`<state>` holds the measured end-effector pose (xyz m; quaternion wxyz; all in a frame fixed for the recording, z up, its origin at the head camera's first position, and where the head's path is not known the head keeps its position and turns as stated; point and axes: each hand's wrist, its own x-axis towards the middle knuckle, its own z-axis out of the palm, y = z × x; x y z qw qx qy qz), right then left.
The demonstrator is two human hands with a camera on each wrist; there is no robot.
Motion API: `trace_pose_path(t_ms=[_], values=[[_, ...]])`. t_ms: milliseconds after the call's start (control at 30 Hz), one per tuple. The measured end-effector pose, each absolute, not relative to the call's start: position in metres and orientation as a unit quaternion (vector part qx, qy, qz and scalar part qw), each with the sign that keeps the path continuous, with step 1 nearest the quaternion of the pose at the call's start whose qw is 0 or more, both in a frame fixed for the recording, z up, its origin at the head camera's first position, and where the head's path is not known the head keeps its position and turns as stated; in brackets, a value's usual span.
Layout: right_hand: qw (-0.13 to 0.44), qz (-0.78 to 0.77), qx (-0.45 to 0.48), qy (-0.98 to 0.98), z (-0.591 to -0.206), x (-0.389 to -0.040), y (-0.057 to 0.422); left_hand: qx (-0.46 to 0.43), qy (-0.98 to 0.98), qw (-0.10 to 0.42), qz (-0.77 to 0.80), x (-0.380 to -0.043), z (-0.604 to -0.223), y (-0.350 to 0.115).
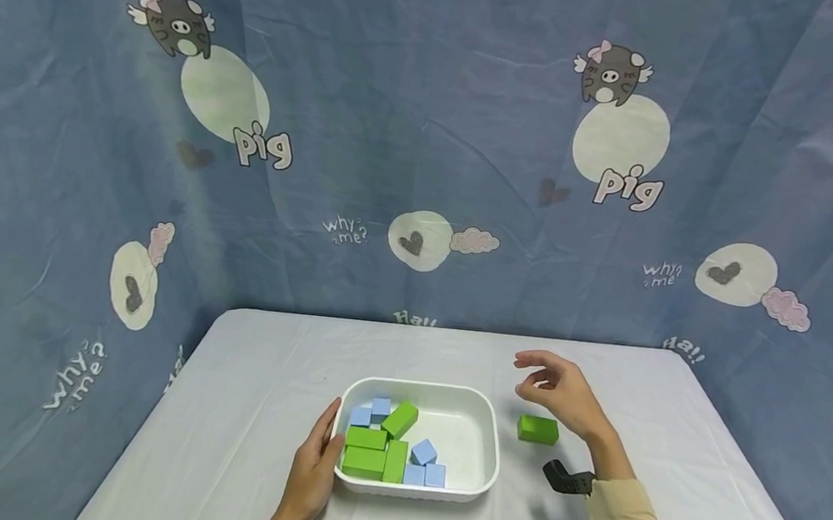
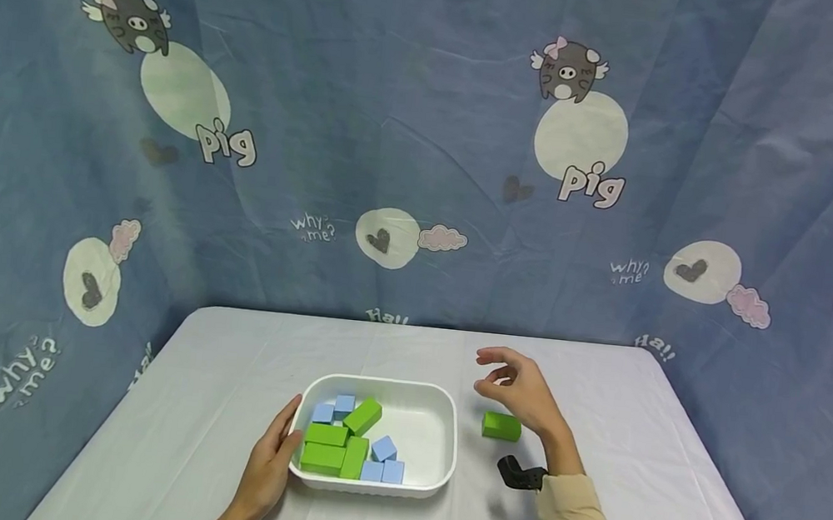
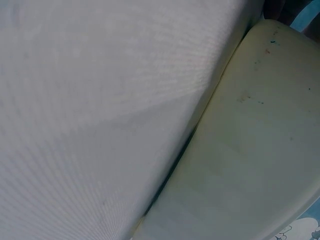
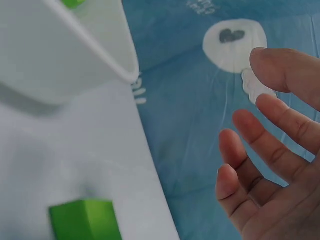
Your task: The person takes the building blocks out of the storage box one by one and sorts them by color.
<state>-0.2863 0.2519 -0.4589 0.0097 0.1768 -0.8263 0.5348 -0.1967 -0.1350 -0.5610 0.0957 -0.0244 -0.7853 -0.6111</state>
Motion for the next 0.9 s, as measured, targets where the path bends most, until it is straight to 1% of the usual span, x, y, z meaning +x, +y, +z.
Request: trace_pose_path(t_ms=[300, 567, 900], values=[[0.014, 0.529, 0.201, -0.825, -0.455, -0.295, 0.228, -0.02, -0.781, 0.085, -0.619, -0.198, -0.562, -0.137], [0.021, 0.52, 0.215, -0.826, -0.45, -0.3, 0.206, -0.022, -0.784, 0.095, -0.613, -0.199, -0.563, -0.138], [0.005, 0.509, 0.243, -0.826, -0.446, -0.31, 0.177, -0.028, -0.772, 0.088, -0.628, -0.198, -0.565, -0.138]])
